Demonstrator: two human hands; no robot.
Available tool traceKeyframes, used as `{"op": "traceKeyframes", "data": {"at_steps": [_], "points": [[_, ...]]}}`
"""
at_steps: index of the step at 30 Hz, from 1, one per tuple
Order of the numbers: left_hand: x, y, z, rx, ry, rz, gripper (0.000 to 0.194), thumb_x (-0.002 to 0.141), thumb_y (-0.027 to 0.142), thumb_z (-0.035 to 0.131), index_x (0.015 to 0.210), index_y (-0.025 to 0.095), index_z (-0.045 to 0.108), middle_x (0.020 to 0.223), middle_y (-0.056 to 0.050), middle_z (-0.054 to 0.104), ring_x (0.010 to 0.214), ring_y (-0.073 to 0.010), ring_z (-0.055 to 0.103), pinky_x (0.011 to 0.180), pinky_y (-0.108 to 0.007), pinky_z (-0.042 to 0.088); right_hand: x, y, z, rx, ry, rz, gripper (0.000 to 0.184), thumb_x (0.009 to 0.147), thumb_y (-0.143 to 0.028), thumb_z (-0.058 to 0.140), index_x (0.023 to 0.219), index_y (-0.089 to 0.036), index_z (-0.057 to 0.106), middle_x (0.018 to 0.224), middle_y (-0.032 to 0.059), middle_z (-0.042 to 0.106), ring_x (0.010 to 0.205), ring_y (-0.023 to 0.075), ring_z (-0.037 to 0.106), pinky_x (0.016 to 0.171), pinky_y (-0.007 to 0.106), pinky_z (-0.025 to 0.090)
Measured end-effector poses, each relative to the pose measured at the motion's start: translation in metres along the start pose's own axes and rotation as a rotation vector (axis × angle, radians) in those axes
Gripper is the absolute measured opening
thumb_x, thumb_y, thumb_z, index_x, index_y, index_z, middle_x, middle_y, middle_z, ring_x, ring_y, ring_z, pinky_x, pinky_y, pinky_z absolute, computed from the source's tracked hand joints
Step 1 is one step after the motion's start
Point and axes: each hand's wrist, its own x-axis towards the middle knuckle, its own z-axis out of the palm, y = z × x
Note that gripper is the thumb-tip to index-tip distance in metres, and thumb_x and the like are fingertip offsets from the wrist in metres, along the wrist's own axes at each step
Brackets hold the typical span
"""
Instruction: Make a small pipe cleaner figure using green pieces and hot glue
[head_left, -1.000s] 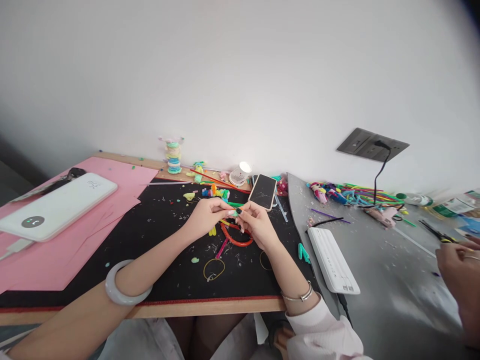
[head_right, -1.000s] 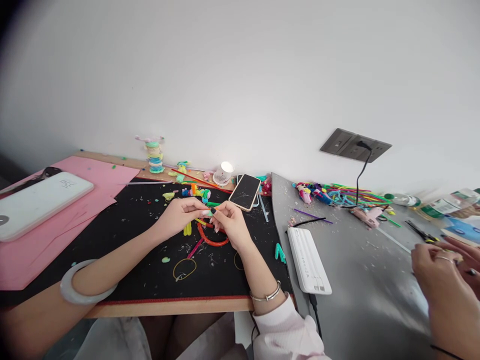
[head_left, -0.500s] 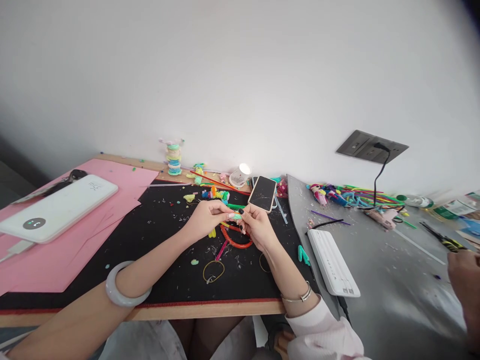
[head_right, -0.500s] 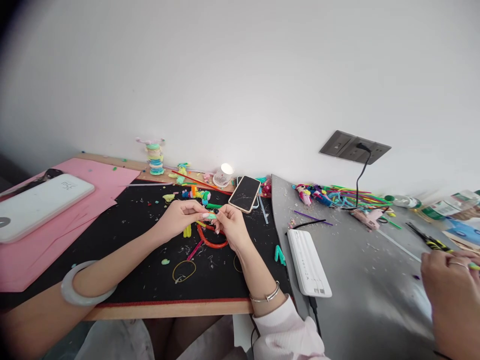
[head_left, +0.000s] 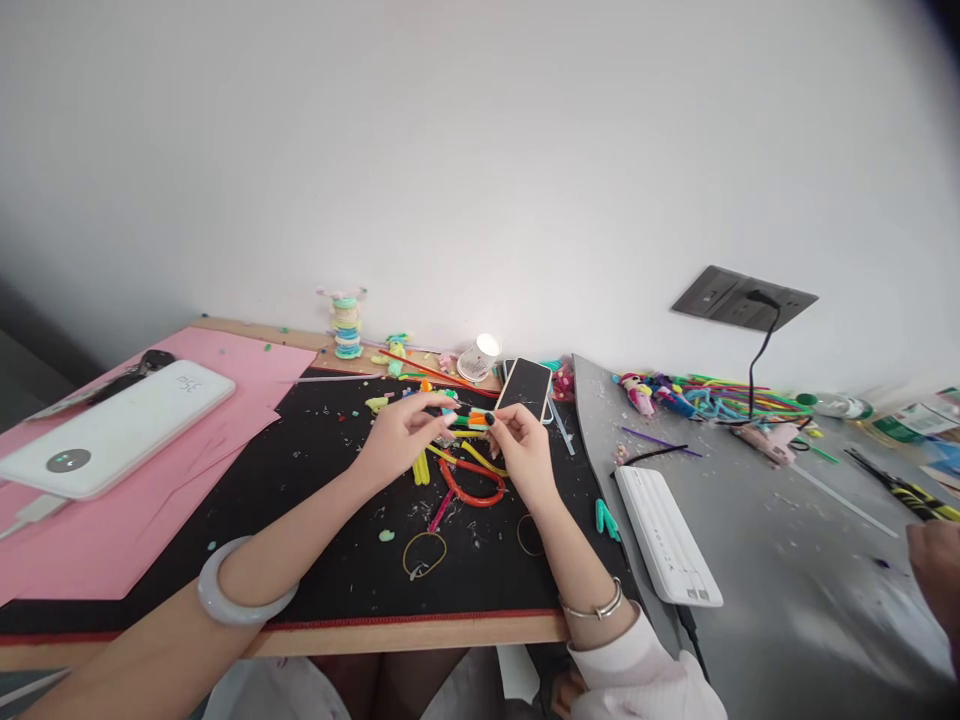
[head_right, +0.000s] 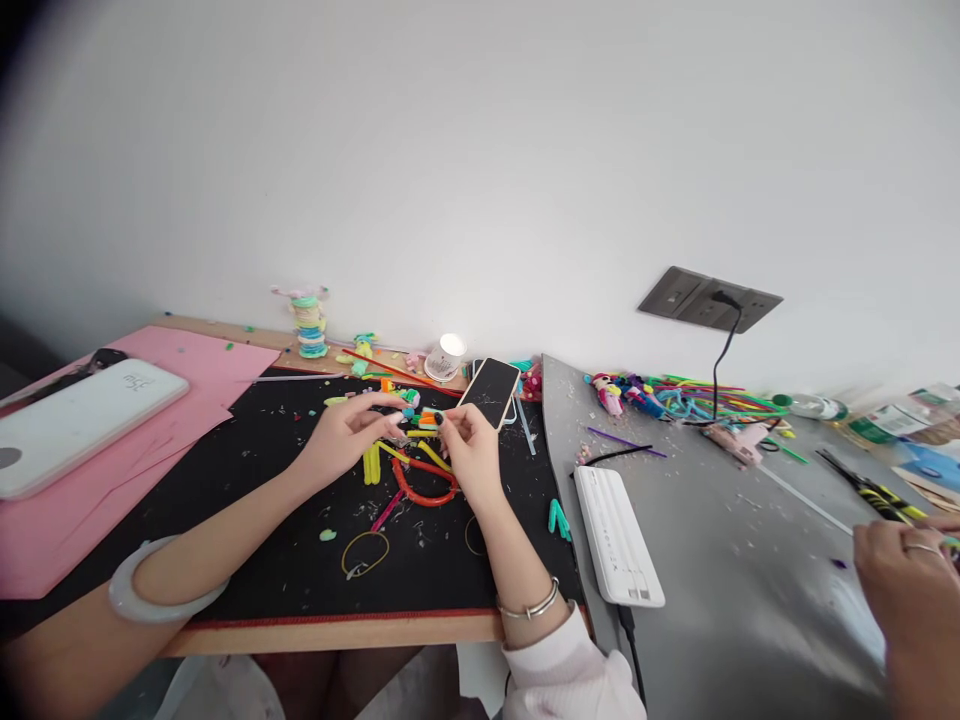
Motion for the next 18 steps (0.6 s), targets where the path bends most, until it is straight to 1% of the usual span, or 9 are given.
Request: {"op": "traceKeyframes", "data": {"at_steps": [2,4,6,8,10,12,14,16,18], "points": [[0.001,0.000,-0.009,0.161,0.183,0.124,0.021,0.082,0.033,0.054,0.088,0.015,0.063,0.082,-0.005,0.067,0.058,-0.0134,0.063,0.056,-0.023,0.048,0.001,0.001,-0.004,-0.169,0.064,-0.058,0.014,0.079,-0.032,0.057,0.084,-0.019,0.057,0.070,0.0001,0.060,0.057,0.0118,0.052,0.055,0.024,0.043],[0.003,-0.003,-0.017,0.284,0.283,0.180,0.021,0.084,0.032,0.051,0.086,0.015,0.062,0.076,-0.003,0.064,0.051,-0.0110,0.058,0.050,-0.022,0.043,0.002,0.004,-0.006,-0.355,0.055,-0.103,0.013,0.078,-0.028,0.057,0.086,-0.018,0.060,0.073,0.0017,0.062,0.060,0.0131,0.053,0.059,0.026,0.043],[0.005,-0.007,-0.023,0.396,0.311,0.201,0.021,0.084,0.031,0.049,0.088,0.016,0.062,0.074,-0.002,0.061,0.050,-0.0102,0.053,0.050,-0.022,0.040,0.002,0.008,-0.006,-0.488,0.004,-0.134,0.014,0.077,-0.025,0.057,0.088,-0.018,0.063,0.070,0.0014,0.062,0.058,0.0133,0.050,0.060,0.027,0.042],[0.007,-0.010,-0.027,0.496,0.321,0.218,0.021,0.084,0.030,0.047,0.092,0.017,0.062,0.075,-0.002,0.060,0.052,-0.0107,0.049,0.053,-0.023,0.039,0.003,0.011,-0.006,-0.541,-0.037,-0.172,0.016,0.076,-0.022,0.058,0.090,-0.019,0.065,0.070,0.0015,0.062,0.057,0.0139,0.049,0.061,0.028,0.041],[0.009,-0.011,-0.029,0.578,0.314,0.231,0.021,0.085,0.031,0.046,0.092,0.018,0.061,0.075,-0.002,0.059,0.054,-0.0116,0.047,0.058,-0.023,0.039,0.003,0.012,-0.005,-0.547,-0.050,-0.226,0.019,0.075,-0.020,0.059,0.093,-0.021,0.065,0.079,0.0037,0.063,0.063,0.0154,0.051,0.065,0.030,0.042],[0.009,-0.009,-0.031,0.637,0.243,0.228,0.020,0.085,0.034,0.046,0.087,0.019,0.060,0.071,-0.001,0.056,0.055,-0.0122,0.045,0.059,-0.024,0.037,0.003,0.010,-0.006,-0.550,-0.032,-0.269,0.023,0.076,-0.020,0.058,0.098,-0.021,0.065,0.093,0.0064,0.062,0.070,0.0167,0.052,0.068,0.031,0.042],[0.009,-0.008,-0.035,0.690,0.078,0.202,0.021,0.082,0.038,0.049,0.079,0.020,0.058,0.067,0.000,0.053,0.055,-0.0129,0.044,0.057,-0.024,0.035,0.002,0.007,-0.008,-0.558,0.012,-0.293,0.024,0.079,-0.021,0.056,0.102,-0.021,0.064,0.100,0.0079,0.060,0.074,0.0172,0.053,0.069,0.031,0.042],[0.008,-0.006,-0.038,0.757,-0.126,0.155,0.024,0.075,0.045,0.057,0.071,0.021,0.058,0.070,0.000,0.053,0.058,-0.0143,0.046,0.054,-0.024,0.032,0.001,0.003,-0.009,-0.555,0.066,-0.303,0.021,0.082,-0.020,0.051,0.099,-0.020,0.064,0.097,0.0078,0.059,0.075,0.0172,0.052,0.068,0.031,0.042],[0.006,-0.006,-0.042,0.800,-0.254,0.114,0.028,0.068,0.050,0.062,0.070,0.022,0.059,0.077,-0.001,0.054,0.063,-0.0158,0.048,0.055,-0.025,0.031,0.000,0.000,-0.011,-0.546,0.110,-0.310,0.019,0.085,-0.019,0.047,0.093,-0.020,0.063,0.091,0.0069,0.059,0.073,0.0165,0.052,0.066,0.029,0.041]]}}
